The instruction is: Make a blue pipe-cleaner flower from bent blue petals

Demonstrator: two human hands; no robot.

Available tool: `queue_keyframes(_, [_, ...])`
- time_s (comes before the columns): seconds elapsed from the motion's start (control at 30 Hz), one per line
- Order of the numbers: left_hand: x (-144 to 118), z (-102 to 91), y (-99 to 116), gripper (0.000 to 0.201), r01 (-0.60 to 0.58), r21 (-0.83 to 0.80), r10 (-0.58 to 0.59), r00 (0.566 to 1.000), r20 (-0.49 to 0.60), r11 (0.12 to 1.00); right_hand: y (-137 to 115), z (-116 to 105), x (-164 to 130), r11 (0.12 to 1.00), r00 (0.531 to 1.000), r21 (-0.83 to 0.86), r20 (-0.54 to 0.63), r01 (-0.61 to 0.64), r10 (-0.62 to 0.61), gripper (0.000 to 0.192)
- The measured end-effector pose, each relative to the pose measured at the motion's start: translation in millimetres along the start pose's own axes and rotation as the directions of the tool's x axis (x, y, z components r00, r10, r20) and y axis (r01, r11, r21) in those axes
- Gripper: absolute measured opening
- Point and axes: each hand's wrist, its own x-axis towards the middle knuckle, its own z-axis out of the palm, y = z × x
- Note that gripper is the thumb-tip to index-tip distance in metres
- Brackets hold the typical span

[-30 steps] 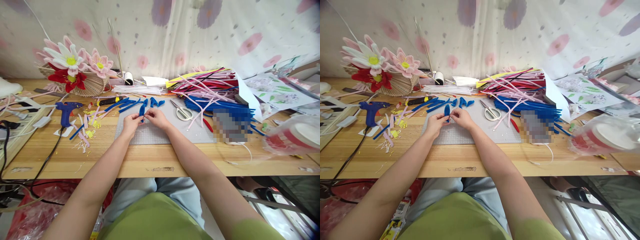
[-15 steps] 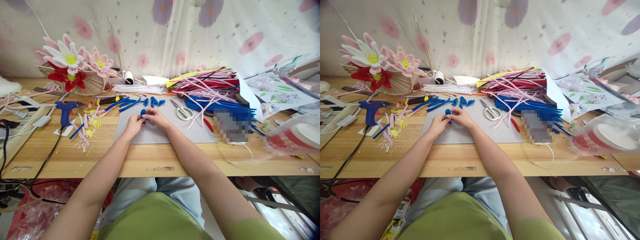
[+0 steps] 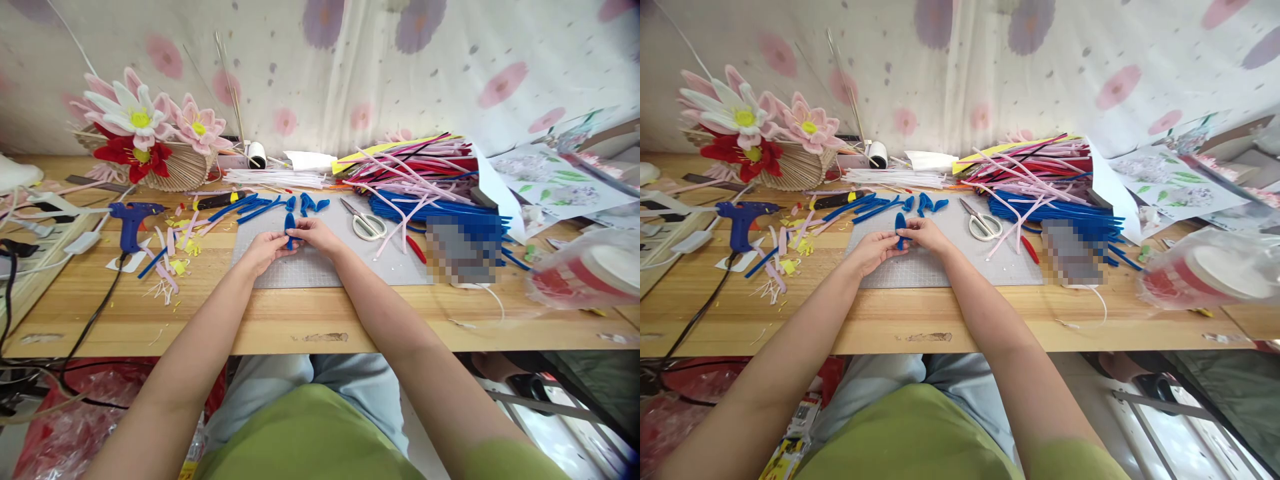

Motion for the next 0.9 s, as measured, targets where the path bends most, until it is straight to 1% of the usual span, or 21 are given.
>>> queue_keyframes(0.07, [1, 0.4, 0, 0.010, 0.012, -0.009, -0.012, 1.000, -0.016, 1.000, 1, 1, 2, 0.997, 0.998, -0.064, -0.054, 0.041, -0.044, 0.030])
queue_keyframes(0.13, [1, 0.5, 1, 0.013, 0.039, -0.039, -0.039, 0.999, -0.001, 0.999, 3, 1, 6, 0.983, 0.986, -0.150, -0.115, 0.104, -0.122, 0.025])
queue_keyframes(0.2, [1, 1.0, 2, 0.013, 0.058, -0.070, -0.057, 0.998, 0.013, 0.996, 5, 2, 8, 0.963, 0.971, -0.225, -0.151, 0.148, -0.185, 0.021])
queue_keyframes(0.23, [1, 1.7, 2, 0.013, 0.056, -0.077, -0.056, 0.998, 0.003, 0.995, 6, 2, 9, 0.955, 0.967, -0.251, -0.156, 0.157, -0.200, 0.020])
queue_keyframes(0.3, [2, 4.4, 1, 0.015, 0.031, -0.068, -0.035, 0.998, -0.055, 0.997, 6, 3, 9, 0.950, 0.969, -0.269, -0.141, 0.157, -0.200, 0.019])
queue_keyframes(0.37, [2, 8.6, 0, 0.018, -0.016, -0.032, 0.012, 0.991, -0.137, 0.999, 6, 2, 8, 0.957, 0.980, -0.249, -0.094, 0.148, -0.176, 0.019])
queue_keyframes(0.43, [3, 13.1, -2, 0.019, -0.051, 0.015, 0.053, 0.980, -0.190, 0.999, 7, 1, 8, 0.965, 0.986, -0.222, -0.065, 0.137, -0.155, 0.020])
queue_keyframes(0.47, [3, 14.9, -3, 0.019, -0.062, 0.036, 0.068, 0.976, -0.205, 0.997, 7, 0, 8, 0.965, 0.985, -0.225, -0.081, 0.133, -0.155, 0.020])
queue_keyframes(0.53, [3, 16.8, -4, 0.018, -0.069, 0.057, 0.080, 0.973, -0.217, 0.996, 8, -1, 9, 0.951, 0.969, -0.276, -0.160, 0.137, -0.186, 0.020])
queue_keyframes(0.63, [3, 15.6, -2, 0.017, -0.051, 0.008, 0.052, 0.982, -0.183, 0.999, 10, -1, 12, 0.920, 0.928, -0.356, -0.262, 0.164, -0.266, 0.022])
queue_keyframes(0.7, [3, 13.2, 0, 0.016, -0.023, -0.047, 0.016, 0.991, -0.136, 0.999, 11, 1, 12, 0.933, 0.927, -0.312, -0.264, 0.177, -0.265, 0.023])
queue_keyframes(0.77, [3, 11.2, 2, 0.016, -0.001, -0.072, -0.007, 0.993, -0.114, 0.997, 11, 3, 11, 0.971, 0.958, -0.175, -0.207, 0.163, -0.198, 0.025])
queue_keyframes(0.83, [4, 10.5, 2, 0.017, -0.007, -0.051, 0.000, 0.991, -0.135, 0.999, 10, 4, 9, 0.991, 0.984, -0.036, -0.126, 0.125, -0.129, 0.028])
queue_keyframes(0.87, [5, 10.5, 1, 0.017, -0.016, -0.024, 0.012, 0.987, -0.160, 1.000, 9, 4, 8, 0.993, 0.988, 0.005, -0.109, 0.114, -0.113, 0.030])
queue_keyframes(0.9, [6, 10.8, 1, 0.017, -0.023, 0.014, 0.026, 0.983, -0.184, 1.000, 8, 4, 8, 0.993, 0.986, 0.021, -0.121, 0.115, -0.111, 0.032])
